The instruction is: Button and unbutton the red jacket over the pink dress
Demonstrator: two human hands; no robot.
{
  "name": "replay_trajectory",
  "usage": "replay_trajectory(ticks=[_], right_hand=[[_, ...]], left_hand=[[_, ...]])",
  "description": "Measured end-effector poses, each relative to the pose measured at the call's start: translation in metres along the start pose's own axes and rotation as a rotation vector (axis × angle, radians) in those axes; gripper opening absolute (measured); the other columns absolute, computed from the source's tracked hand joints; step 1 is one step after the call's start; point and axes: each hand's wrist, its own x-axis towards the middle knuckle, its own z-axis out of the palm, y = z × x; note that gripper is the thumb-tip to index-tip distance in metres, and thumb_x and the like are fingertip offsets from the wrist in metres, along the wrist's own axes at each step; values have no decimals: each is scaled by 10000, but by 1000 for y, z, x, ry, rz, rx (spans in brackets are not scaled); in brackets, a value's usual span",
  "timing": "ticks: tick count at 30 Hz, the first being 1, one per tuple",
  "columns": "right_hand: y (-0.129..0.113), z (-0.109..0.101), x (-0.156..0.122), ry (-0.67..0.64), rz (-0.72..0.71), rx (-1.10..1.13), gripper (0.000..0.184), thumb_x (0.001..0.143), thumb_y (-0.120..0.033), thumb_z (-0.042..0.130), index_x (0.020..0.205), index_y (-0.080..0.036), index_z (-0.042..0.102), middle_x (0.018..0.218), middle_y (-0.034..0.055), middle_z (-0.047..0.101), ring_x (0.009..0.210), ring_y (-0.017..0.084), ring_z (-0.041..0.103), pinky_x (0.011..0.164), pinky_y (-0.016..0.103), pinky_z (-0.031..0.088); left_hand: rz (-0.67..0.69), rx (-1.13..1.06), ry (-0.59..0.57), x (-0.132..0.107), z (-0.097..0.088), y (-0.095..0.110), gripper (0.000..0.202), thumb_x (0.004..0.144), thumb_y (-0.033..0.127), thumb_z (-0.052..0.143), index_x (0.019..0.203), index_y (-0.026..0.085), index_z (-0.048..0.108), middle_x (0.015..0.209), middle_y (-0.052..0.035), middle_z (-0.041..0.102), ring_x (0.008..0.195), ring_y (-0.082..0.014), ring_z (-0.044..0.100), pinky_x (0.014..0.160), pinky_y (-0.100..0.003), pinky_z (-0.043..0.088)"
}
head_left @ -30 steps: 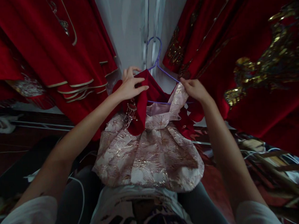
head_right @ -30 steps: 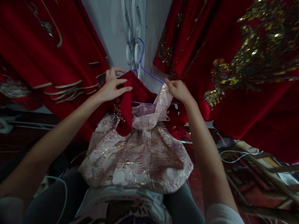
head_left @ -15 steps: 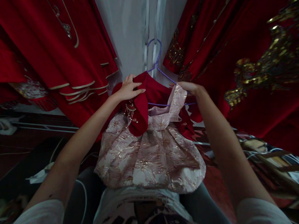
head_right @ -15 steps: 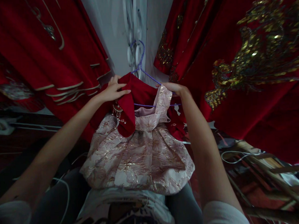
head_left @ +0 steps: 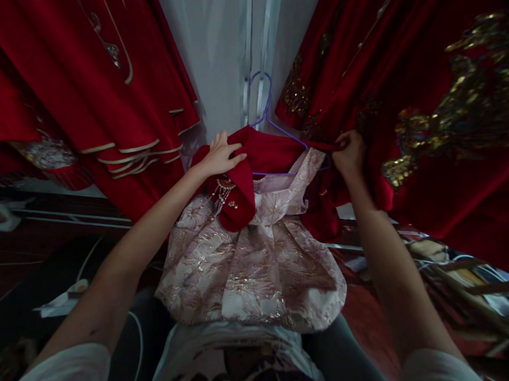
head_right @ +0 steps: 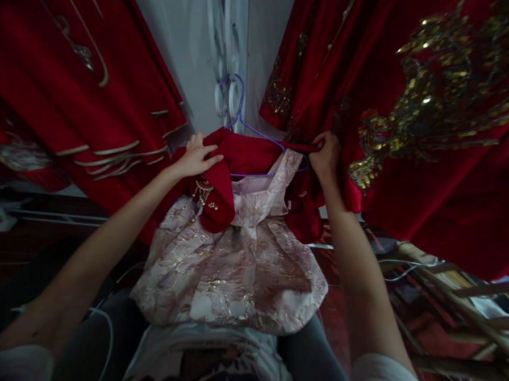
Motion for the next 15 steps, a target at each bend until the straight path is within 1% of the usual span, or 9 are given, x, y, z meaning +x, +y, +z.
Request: replay_trajectory(ticks=[2, 3, 5, 6, 8, 10, 12, 14, 15], right_hand=[[0, -17, -10, 11, -29, -32, 164, 600, -116, 532, 730, -203, 483, 715, 15, 510, 683, 180, 491, 733, 356, 433], [-3, -23, -18, -11, -37, -42, 162, 617, -130, 545, 742, -208, 480, 716, 15, 516, 679, 182, 494, 727, 353, 432], [-17, -31, -34, -95, -21, -51, 177, 630, -176, 592, 760, -220, 481, 684, -2, 525, 641, 178, 498, 680, 330, 426], [-26, -32, -41, -142, 4, -45, 196, 623, -206, 622, 755, -225, 479, 656, -12, 529, 615, 173, 496, 646, 315, 419], [-42, -27, -52, -219, 75, -3, 213, 625, -246, 647, 732, -231, 463, 617, -23, 534, 566, 162, 489, 587, 292, 397], [-59, -15, -58, -255, 103, 38, 181, 679, -281, 619, 704, -234, 446, 593, -21, 537, 535, 157, 481, 562, 285, 383], [-77, -1, -61, -238, 63, 40, 165, 755, -325, 566, 685, -238, 445, 575, -7, 528, 534, 167, 482, 567, 292, 384], [-100, 13, -66, -215, -1, 15, 182, 810, -362, 520, 688, -239, 464, 569, 12, 518, 556, 189, 495, 582, 306, 389], [-114, 19, -71, -243, -22, 9, 175, 824, -363, 508, 706, -237, 480, 580, 23, 524, 571, 200, 510, 588, 311, 392]], left_hand=[[-1, 1, 5, -2, 2, 3, 403, 856, 530, 534, 950, 161, 665, 1202, -165, 458, 1192, -370, 410, 988, -524, 340], [-5, 1, 11, -3, 3, 5, 407, 857, 533, 530, 953, 160, 664, 1202, -166, 458, 1195, -374, 408, 989, -527, 339], [-17, 4, 25, -5, 4, 7, 414, 859, 542, 520, 956, 164, 661, 1210, -164, 455, 1202, -381, 403, 996, -535, 333], [-22, 6, 31, -6, 5, 8, 418, 860, 548, 515, 958, 168, 660, 1216, -162, 453, 1207, -383, 400, 1001, -540, 328], [-27, 15, 37, -8, 6, 9, 432, 862, 560, 503, 971, 171, 658, 1229, -161, 448, 1217, -389, 393, 1008, -550, 318], [-27, 25, 43, -10, 7, 10, 454, 865, 572, 489, 988, 168, 658, 1240, -167, 445, 1226, -397, 384, 1011, -560, 310], [-26, 26, 47, -11, 8, 12, 475, 865, 582, 482, 1004, 163, 657, 1247, -176, 443, 1230, -404, 378, 1010, -565, 308], [-24, 23, 51, -12, 8, 14, 484, 861, 586, 483, 1010, 160, 658, 1253, -181, 443, 1233, -408, 374, 1009, -564, 310], [-24, 23, 53, -12, 7, 14, 482, 859, 585, 486, 1009, 161, 659, 1256, -181, 442, 1236, -410, 373, 1010, -564, 310]])
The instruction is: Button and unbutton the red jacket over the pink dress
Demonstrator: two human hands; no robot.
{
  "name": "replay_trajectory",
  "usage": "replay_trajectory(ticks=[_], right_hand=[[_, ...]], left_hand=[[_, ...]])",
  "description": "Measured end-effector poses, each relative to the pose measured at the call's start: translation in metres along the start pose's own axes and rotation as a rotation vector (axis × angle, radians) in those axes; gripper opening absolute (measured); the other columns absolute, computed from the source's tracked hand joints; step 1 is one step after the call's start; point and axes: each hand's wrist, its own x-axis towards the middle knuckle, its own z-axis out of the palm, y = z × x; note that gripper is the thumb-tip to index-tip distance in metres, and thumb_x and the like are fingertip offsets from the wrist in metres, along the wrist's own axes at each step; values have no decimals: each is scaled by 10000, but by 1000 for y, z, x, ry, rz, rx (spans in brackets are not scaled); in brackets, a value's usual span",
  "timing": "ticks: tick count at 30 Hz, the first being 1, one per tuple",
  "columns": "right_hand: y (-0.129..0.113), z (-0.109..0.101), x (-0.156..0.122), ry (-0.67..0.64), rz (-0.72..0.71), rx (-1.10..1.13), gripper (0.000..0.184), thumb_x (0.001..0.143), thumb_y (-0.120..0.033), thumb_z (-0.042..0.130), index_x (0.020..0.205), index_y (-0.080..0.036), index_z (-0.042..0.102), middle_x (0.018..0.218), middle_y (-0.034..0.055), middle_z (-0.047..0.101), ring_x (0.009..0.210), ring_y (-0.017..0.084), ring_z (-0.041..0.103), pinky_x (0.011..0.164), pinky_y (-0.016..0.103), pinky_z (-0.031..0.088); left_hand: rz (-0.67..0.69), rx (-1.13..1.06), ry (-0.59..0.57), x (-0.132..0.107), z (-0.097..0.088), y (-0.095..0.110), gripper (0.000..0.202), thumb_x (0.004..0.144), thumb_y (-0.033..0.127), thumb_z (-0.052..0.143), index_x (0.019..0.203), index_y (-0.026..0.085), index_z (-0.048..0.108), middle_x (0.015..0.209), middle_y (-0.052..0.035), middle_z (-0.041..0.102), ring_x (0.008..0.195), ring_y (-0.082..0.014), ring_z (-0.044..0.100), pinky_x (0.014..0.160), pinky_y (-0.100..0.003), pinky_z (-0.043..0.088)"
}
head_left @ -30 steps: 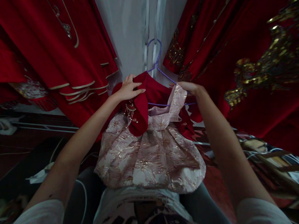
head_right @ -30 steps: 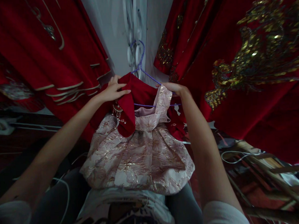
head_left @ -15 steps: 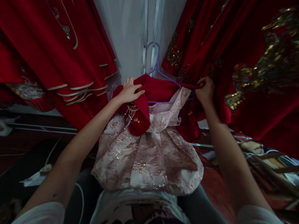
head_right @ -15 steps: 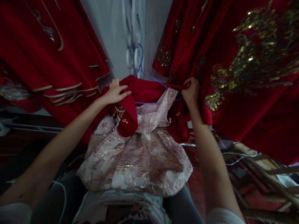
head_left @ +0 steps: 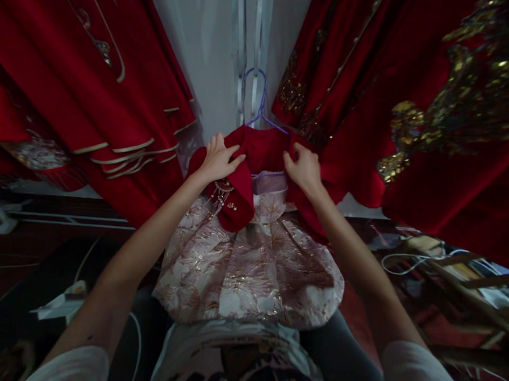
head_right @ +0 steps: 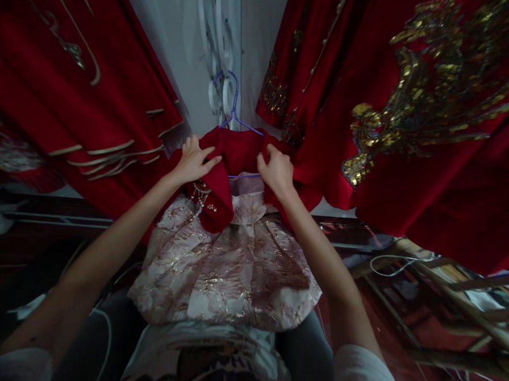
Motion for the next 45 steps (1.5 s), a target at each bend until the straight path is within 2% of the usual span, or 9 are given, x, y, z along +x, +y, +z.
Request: replay_trajectory(ticks=[6, 14, 20, 23, 27, 30, 33, 39, 45], right_hand=[[-56, 27, -24, -291, -153, 1, 149, 862, -338, 469, 844, -210, 543, 745, 76, 602, 700, 242, 590, 658, 324, 412], [-41, 33, -30, -283, -136, 98, 101, 812, -311, 487, 799, -218, 522, 743, 47, 592, 663, 210, 548, 665, 321, 421], [-36, 29, -38, -297, -150, 220, 133, 751, -296, 532, 743, -234, 415, 689, -2, 511, 631, 170, 478, 625, 292, 401], [-29, 28, -42, -297, -142, 368, 184, 748, -295, 560, 760, -238, 385, 662, -30, 472, 603, 145, 463, 601, 273, 396], [-18, 32, -52, -292, -84, 565, 217, 759, -324, 599, 825, -238, 411, 729, -33, 503, 645, 133, 512, 649, 267, 448], [-9, 33, -61, -290, -65, 662, 255, 760, -345, 645, 916, -241, 471, 839, -6, 568, 769, 149, 575, 765, 295, 491], [-5, 29, -67, -308, -73, 722, 299, 779, -360, 666, 1016, -243, 526, 961, 26, 622, 899, 166, 607, 880, 331, 494], [-6, 26, -70, -244, -49, 777, 214, 847, -369, 622, 1008, -227, 627, 988, 36, 694, 906, 158, 649, 881, 324, 514], [-20, 23, -71, -91, -26, 615, 201, 856, -329, 609, 992, -194, 668, 946, 34, 726, 860, 148, 684, 830, 285, 545]], left_hand=[[-32, 14, 8, -1, -7, -4, 440, 856, 565, 502, 997, 184, 670, 1312, -172, 410, 1280, -426, 331, 1021, -580, 293], [59, -40, 135, -24, 22, 40, 297, 833, 374, 585, 1095, 240, 627, 1474, -92, 293, 1400, -367, 155, 1139, -597, 158], [61, -94, 57, -45, 33, 56, 381, 768, 175, 587, 1148, 187, 566, 1316, -178, 418, 1262, -390, 387, 1019, -563, 361], [-2, -271, 24, -50, 41, 51, 357, 749, 142, 579, 1100, 182, 528, 1140, -157, 522, 1076, -314, 546, 905, -463, 459], [-197, -677, 20, -56, 58, 45, 349, 698, 171, 645, 994, 226, 469, 833, -30, 585, 784, -198, 617, 731, -343, 500], [-352, -1032, 106, -60, 70, 44, 410, 600, 163, 713, 907, 230, 451, 785, 16, 583, 725, -133, 616, 698, -273, 503], [-379, -1177, 136, -65, 75, 43, 327, 586, 205, 736, 802, 209, 491, 811, -2, 621, 744, -121, 633, 739, -269, 512], [-244, -971, 106, -74, 64, 45, 179, 721, 237, 660, 885, 202, 598, 910, -42, 690, 799, -148, 671, 719, -270, 552], [-80, -620, 108, -76, 41, 56, 174, 806, 160, 552, 963, 192, 620, 906, -22, 716, 766, -122, 689, 718, -238, 580]])
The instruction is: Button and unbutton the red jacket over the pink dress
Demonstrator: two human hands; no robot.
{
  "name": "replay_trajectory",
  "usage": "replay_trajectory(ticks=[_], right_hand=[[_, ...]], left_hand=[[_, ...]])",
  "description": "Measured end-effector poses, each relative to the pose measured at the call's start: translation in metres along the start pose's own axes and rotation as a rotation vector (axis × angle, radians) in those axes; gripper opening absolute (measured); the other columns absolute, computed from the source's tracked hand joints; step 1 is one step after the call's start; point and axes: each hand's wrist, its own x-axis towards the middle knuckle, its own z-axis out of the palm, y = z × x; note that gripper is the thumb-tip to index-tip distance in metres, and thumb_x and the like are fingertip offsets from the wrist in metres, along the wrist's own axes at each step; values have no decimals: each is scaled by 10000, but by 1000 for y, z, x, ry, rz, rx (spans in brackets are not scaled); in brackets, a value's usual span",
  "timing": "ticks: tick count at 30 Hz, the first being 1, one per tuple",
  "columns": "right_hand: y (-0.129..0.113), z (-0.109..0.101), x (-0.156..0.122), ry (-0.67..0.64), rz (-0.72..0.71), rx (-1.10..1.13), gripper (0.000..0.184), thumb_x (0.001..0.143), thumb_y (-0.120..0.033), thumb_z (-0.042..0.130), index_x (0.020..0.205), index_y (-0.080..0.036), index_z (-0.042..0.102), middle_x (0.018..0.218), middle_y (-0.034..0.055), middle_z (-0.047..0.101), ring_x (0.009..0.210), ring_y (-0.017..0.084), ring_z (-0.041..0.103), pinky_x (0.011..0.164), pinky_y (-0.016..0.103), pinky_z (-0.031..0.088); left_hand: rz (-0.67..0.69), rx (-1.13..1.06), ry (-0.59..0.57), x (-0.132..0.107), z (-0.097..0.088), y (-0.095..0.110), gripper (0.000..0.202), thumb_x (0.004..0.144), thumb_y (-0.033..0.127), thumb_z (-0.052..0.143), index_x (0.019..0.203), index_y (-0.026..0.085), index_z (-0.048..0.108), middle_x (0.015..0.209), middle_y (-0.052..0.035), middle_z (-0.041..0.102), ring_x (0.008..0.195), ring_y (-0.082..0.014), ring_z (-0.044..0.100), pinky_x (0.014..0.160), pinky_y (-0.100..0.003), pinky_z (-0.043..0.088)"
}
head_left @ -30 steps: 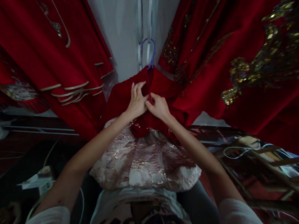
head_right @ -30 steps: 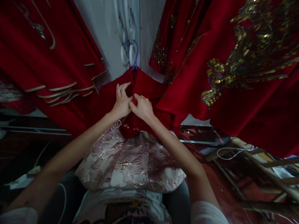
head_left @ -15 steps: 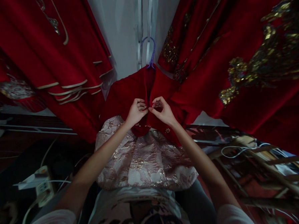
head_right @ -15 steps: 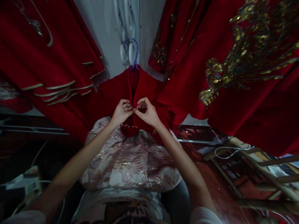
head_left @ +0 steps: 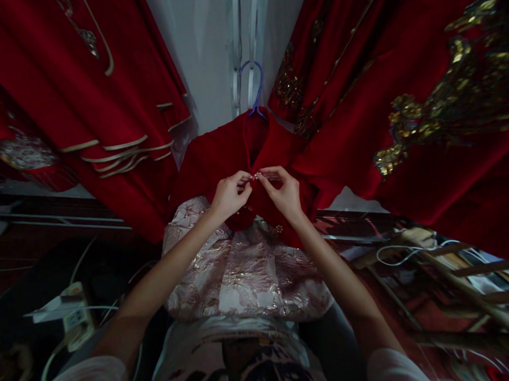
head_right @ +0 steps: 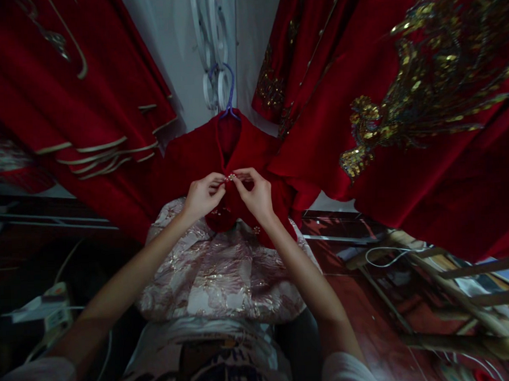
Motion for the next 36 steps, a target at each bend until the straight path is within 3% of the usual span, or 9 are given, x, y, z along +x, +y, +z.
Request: replay_trajectory(ticks=[7, 15, 24, 32, 36], right_hand=[[-12, 1, -8, 70, 4, -126, 230, 854, -305, 625, 1044, -236, 734, 1076, 11, 729, 993, 211, 695, 941, 340, 540], [-6, -3, 0, 15, 107, 43, 295, 806, -330, 688, 1080, -231, 727, 1090, -6, 711, 996, 236, 698, 947, 371, 558], [-4, -3, 4, -44, 181, 151, 336, 774, -331, 717, 1091, -222, 720, 1099, 7, 707, 1002, 243, 696, 970, 407, 547], [1, -8, 11, -106, 202, 220, 385, 730, -368, 747, 1072, -193, 724, 1079, 47, 723, 969, 231, 709, 958, 405, 556], [7, -8, 12, -132, 211, 264, 422, 715, -401, 754, 1078, -189, 718, 1097, 53, 718, 987, 225, 703, 970, 400, 548]], left_hand=[[36, 88, -32, 10, -5, 11, 112, 835, 243, 570, 861, 177, 657, 823, -26, 733, 756, -143, 703, 681, -233, 586], [68, 153, -150, 18, -14, 16, 154, 833, 234, 572, 891, 167, 696, 838, -42, 749, 755, -152, 710, 677, -239, 577], [74, 227, -141, 20, -13, 19, 185, 823, 228, 569, 923, 177, 715, 856, -42, 756, 768, -170, 718, 683, -256, 581], [127, 298, -187, 26, -17, 31, 187, 828, 217, 537, 825, 157, 714, 781, -53, 746, 700, -160, 705, 657, -247, 560], [121, 340, -152, 27, -14, 30, 179, 822, 218, 543, 794, 152, 707, 744, -55, 735, 659, -154, 691, 633, -238, 547]])
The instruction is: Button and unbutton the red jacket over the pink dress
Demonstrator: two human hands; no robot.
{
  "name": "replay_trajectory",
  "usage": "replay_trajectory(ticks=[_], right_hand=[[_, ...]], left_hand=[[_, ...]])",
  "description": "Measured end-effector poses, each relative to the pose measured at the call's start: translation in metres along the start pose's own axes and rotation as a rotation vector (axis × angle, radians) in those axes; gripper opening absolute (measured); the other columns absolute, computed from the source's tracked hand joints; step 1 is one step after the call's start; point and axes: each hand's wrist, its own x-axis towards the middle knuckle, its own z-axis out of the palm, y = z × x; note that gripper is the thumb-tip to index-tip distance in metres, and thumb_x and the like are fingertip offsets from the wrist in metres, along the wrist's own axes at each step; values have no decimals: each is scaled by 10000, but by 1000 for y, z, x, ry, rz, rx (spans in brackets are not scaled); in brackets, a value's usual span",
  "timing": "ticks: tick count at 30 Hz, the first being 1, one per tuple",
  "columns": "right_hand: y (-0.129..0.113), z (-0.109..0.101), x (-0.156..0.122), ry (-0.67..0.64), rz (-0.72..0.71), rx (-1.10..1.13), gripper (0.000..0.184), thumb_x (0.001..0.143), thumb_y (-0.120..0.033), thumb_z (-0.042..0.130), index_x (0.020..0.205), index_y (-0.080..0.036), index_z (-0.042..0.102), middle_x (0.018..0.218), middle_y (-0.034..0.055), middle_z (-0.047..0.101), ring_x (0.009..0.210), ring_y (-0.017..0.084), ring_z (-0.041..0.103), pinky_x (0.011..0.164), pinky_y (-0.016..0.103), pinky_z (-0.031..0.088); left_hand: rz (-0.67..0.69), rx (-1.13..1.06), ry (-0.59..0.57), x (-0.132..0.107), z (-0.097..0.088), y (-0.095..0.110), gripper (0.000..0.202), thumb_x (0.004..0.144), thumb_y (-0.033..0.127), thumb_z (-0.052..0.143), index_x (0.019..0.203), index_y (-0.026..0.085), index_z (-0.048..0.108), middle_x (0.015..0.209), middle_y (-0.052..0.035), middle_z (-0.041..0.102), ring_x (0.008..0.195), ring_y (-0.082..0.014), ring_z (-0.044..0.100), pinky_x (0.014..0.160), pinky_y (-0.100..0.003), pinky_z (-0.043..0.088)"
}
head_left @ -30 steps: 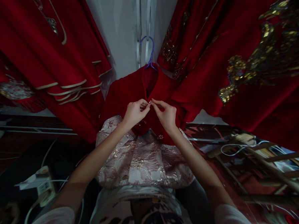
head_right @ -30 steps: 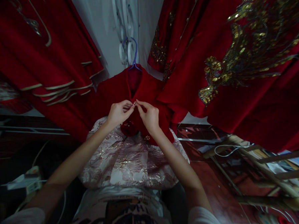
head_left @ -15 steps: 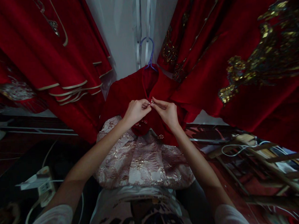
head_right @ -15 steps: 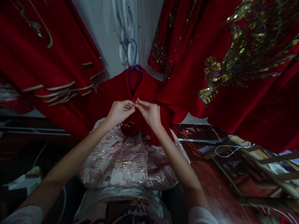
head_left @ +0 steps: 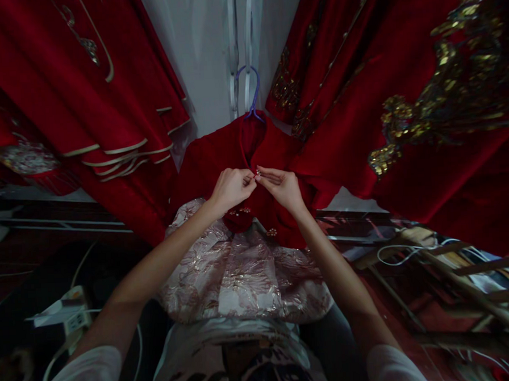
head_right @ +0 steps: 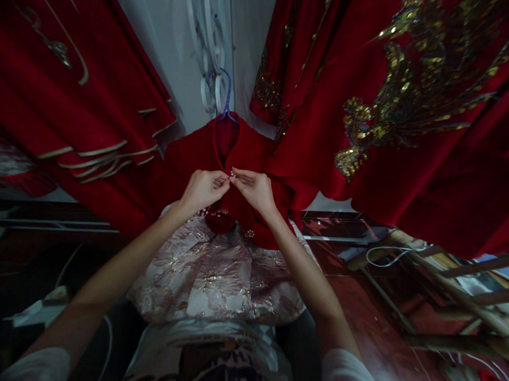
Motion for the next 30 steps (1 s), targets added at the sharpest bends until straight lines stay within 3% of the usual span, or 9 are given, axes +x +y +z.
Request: replay_trajectory(ticks=[13, 22, 30], right_hand=[[4, -5, 9, -25, 3, 7, 440, 710, -423, 755, 1075, -181, 708, 1074, 67, 729, 982, 218, 704, 953, 380, 551], [-13, -13, 12, -31, 119, 99, 470, 634, -457, 800, 979, -157, 690, 985, 87, 747, 958, 208, 705, 931, 364, 549], [-9, -16, 18, -55, 170, 148, 535, 645, -454, 793, 1091, -178, 687, 1057, 84, 733, 1038, 219, 678, 960, 375, 531]], left_hand=[[0, -103, 70, 1, 14, -12, 131, 801, 234, 572, 856, 167, 671, 786, -26, 732, 669, -135, 684, 644, -227, 548], [40, -203, 116, 4, 11, -9, 103, 816, 247, 583, 846, 168, 643, 783, -7, 711, 661, -97, 664, 634, -201, 545], [64, -171, 43, 17, 7, -13, 113, 811, 264, 592, 835, 162, 634, 715, -3, 688, 617, -96, 646, 593, -191, 523]])
